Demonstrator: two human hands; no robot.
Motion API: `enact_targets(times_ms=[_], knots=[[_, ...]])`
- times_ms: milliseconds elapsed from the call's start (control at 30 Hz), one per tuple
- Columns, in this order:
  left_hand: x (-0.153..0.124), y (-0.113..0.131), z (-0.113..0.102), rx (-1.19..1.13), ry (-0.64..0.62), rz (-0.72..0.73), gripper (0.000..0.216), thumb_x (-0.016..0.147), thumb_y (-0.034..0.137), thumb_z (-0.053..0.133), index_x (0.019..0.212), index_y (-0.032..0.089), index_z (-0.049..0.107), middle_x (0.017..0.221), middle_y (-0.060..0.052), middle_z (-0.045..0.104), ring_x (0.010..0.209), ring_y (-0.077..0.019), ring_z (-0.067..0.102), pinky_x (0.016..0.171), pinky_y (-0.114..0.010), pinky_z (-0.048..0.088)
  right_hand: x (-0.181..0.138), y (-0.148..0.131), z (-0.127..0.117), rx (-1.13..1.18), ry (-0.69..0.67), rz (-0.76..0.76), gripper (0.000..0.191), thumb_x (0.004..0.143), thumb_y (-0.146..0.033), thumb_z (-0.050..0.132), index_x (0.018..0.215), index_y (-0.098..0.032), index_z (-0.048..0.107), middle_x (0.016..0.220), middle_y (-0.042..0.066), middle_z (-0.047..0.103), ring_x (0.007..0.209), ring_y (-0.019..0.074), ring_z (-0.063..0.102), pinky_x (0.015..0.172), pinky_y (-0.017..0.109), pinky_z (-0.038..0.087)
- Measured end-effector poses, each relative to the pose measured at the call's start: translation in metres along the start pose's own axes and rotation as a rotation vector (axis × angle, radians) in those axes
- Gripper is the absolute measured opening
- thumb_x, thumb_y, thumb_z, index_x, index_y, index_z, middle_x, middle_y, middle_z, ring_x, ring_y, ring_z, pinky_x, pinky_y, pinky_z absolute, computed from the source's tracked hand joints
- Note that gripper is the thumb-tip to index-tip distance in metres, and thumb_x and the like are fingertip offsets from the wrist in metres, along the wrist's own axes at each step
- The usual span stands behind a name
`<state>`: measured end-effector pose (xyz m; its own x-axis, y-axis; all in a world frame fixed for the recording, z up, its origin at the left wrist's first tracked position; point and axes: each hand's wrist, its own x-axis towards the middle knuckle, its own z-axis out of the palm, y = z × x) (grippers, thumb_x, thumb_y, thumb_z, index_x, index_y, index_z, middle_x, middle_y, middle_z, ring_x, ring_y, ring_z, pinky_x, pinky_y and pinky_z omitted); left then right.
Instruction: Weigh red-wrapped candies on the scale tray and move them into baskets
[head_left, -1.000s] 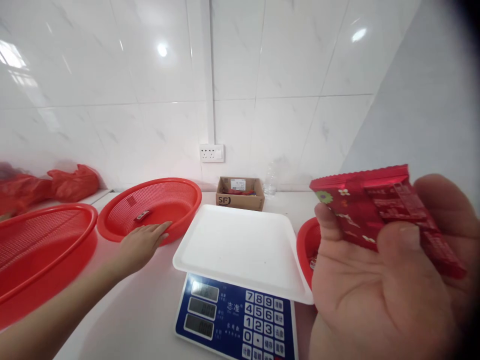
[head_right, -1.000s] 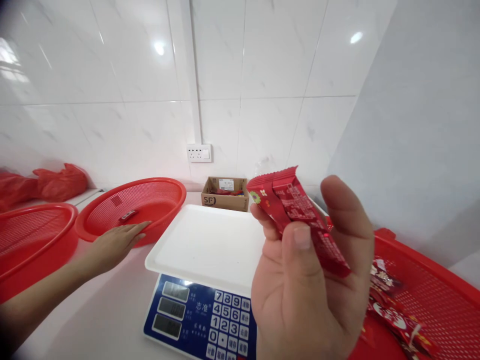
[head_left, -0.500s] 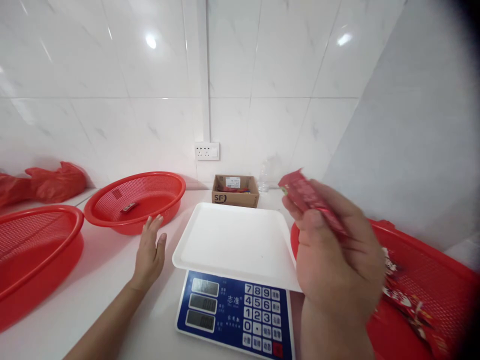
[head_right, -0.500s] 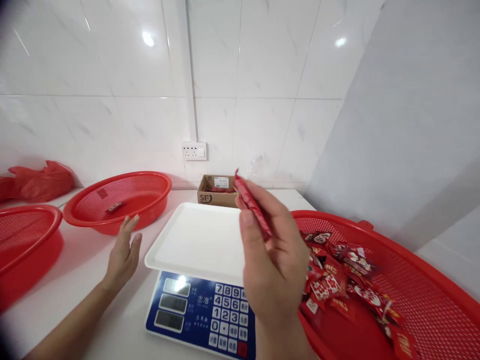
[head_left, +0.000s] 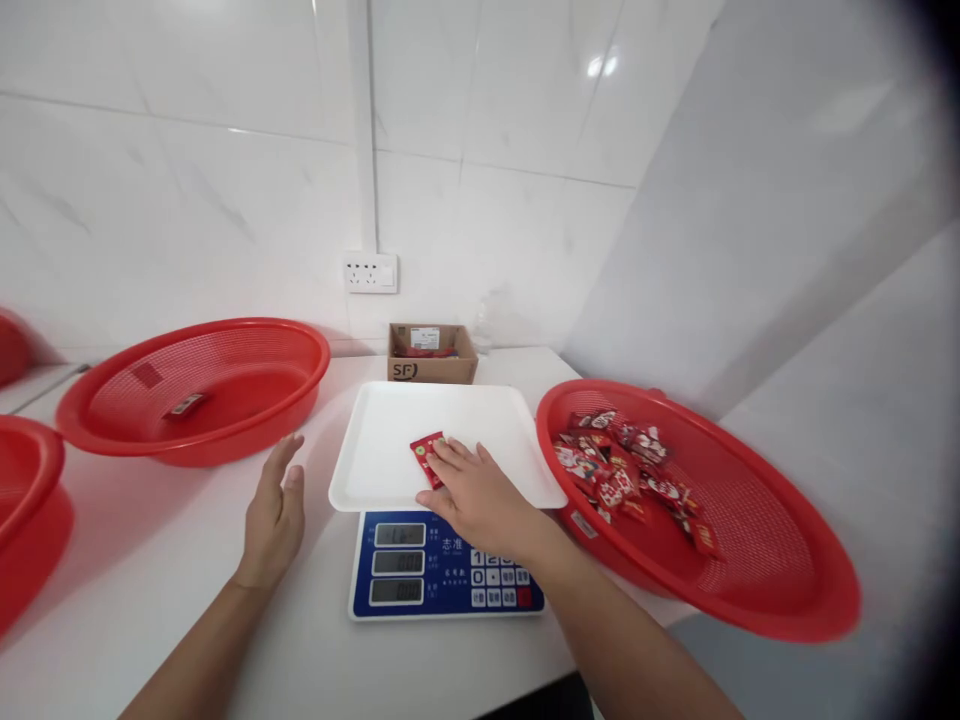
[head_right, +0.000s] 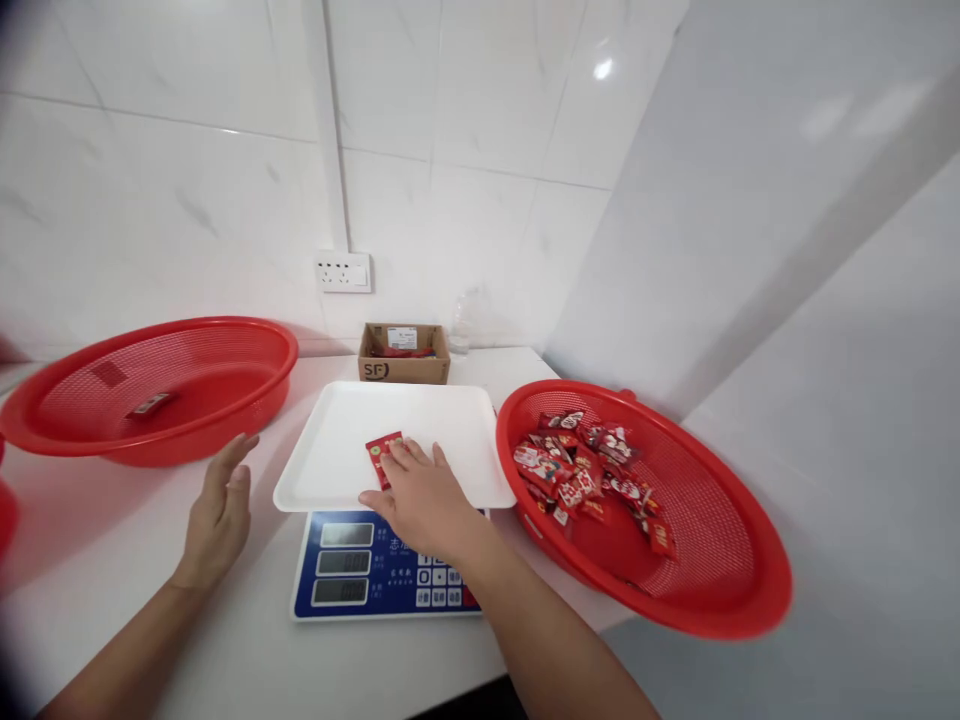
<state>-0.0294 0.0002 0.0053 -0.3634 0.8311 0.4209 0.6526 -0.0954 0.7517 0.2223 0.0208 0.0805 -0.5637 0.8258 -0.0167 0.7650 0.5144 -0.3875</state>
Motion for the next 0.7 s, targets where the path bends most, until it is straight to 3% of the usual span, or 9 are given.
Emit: enact_targets(times_ms=[233,433,567,700], knots=[[0.002,0.001,-0.005,-0.055,-0.057,-0.057,0.049,0.098,0.042,0.028,0.141,0.021,0.035,0.141,-0.014,0.049,0.132,-0.0303,0.044,0.109,-0.051,0.036,-0.003,0.001,-0.003,-0.056,-0.096,-0.022,0.075,0.095,-0.060,0.022,0.149,-0.007,0.026,0.156,0.016,0.018,0.146,0.0255,0.011,0.117,0.051,0.004],[0.003,0.002,-0.003,-0.033,-0.061,-0.076,0.046,0.098,0.039,0.029,0.140,0.023,0.037,0.138,-0.011,0.054,0.128,-0.0276,0.048,0.106,-0.046,0.040,-0.003,0.000,-0.003,-0.036,-0.099,-0.016,0.073,0.093,-0.064,0.022,0.147,-0.016,0.033,0.157,0.017,0.017,0.146,0.0286,0.009,0.114,0.057,0.000],[0.004,0.004,-0.002,-0.010,-0.030,-0.073,0.044,0.097,0.033,0.033,0.138,0.018,0.041,0.134,-0.013,0.057,0.125,-0.0266,0.051,0.106,-0.045,0.039,-0.004,-0.002,-0.004,0.004,-0.119,0.004,0.070,0.094,-0.063,0.027,0.146,-0.018,0.035,0.157,0.018,0.015,0.146,0.0303,0.007,0.112,0.062,0.000],[0.007,0.003,-0.002,0.001,0.008,-0.037,0.045,0.096,0.031,0.034,0.136,0.014,0.044,0.130,-0.015,0.060,0.122,-0.0265,0.053,0.105,-0.044,0.039,-0.014,0.001,-0.023,0.072,-0.113,0.008,0.064,0.094,-0.060,0.031,0.147,-0.025,0.032,0.159,0.016,0.011,0.146,0.0292,0.007,0.111,0.063,0.009]])
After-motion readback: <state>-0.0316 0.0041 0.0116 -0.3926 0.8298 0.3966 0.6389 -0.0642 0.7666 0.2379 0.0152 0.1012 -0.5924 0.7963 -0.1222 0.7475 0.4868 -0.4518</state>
